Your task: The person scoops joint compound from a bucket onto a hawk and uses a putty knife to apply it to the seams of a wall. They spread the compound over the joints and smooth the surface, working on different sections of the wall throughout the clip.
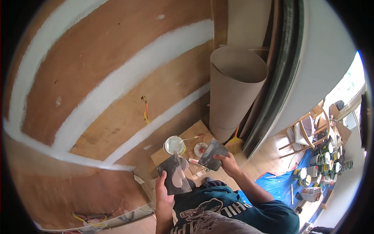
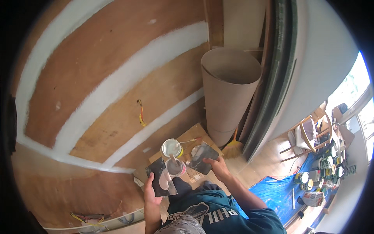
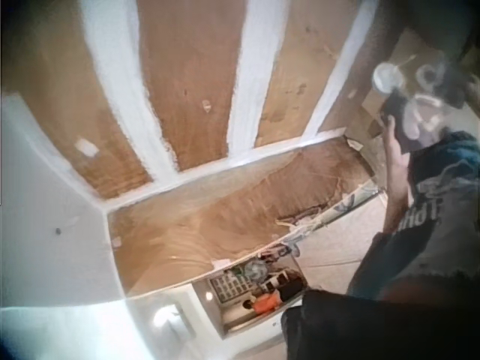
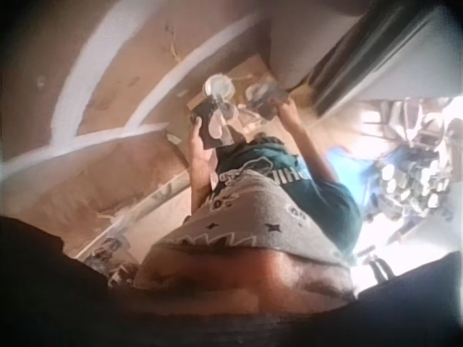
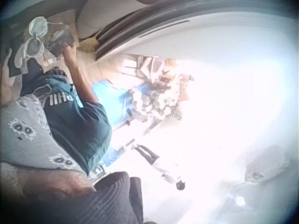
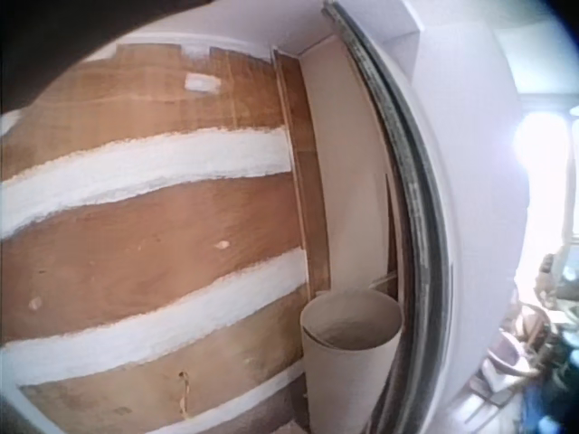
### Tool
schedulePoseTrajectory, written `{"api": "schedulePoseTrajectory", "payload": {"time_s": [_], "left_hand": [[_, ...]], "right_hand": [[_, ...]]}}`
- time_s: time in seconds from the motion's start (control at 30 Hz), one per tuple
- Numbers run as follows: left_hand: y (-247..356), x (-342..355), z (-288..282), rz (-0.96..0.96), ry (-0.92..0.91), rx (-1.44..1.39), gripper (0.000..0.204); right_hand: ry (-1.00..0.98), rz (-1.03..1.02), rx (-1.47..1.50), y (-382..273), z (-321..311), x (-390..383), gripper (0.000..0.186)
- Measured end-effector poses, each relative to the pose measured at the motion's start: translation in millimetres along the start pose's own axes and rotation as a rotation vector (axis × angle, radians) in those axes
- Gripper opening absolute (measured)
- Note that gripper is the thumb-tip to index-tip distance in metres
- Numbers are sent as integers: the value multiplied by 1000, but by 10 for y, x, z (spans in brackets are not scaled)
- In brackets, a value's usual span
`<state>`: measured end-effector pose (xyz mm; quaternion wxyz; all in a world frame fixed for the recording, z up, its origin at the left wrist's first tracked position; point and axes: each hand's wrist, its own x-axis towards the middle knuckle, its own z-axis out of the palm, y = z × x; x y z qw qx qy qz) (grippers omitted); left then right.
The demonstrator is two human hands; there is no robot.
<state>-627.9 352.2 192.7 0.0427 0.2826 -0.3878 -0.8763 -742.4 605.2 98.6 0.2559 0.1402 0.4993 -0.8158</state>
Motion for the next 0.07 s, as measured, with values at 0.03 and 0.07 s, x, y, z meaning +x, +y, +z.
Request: {"api": "schedulePoseTrajectory", "payload": {"time_s": [0.03, 0.07], "left_hand": [[5, 26, 61, -21, -21, 26, 37], [-13, 43, 138, -27, -38, 39, 37]], "right_hand": [[10, -19, 42, -41, -76, -53, 33], [18, -38, 83, -86, -135, -100, 33]]}}
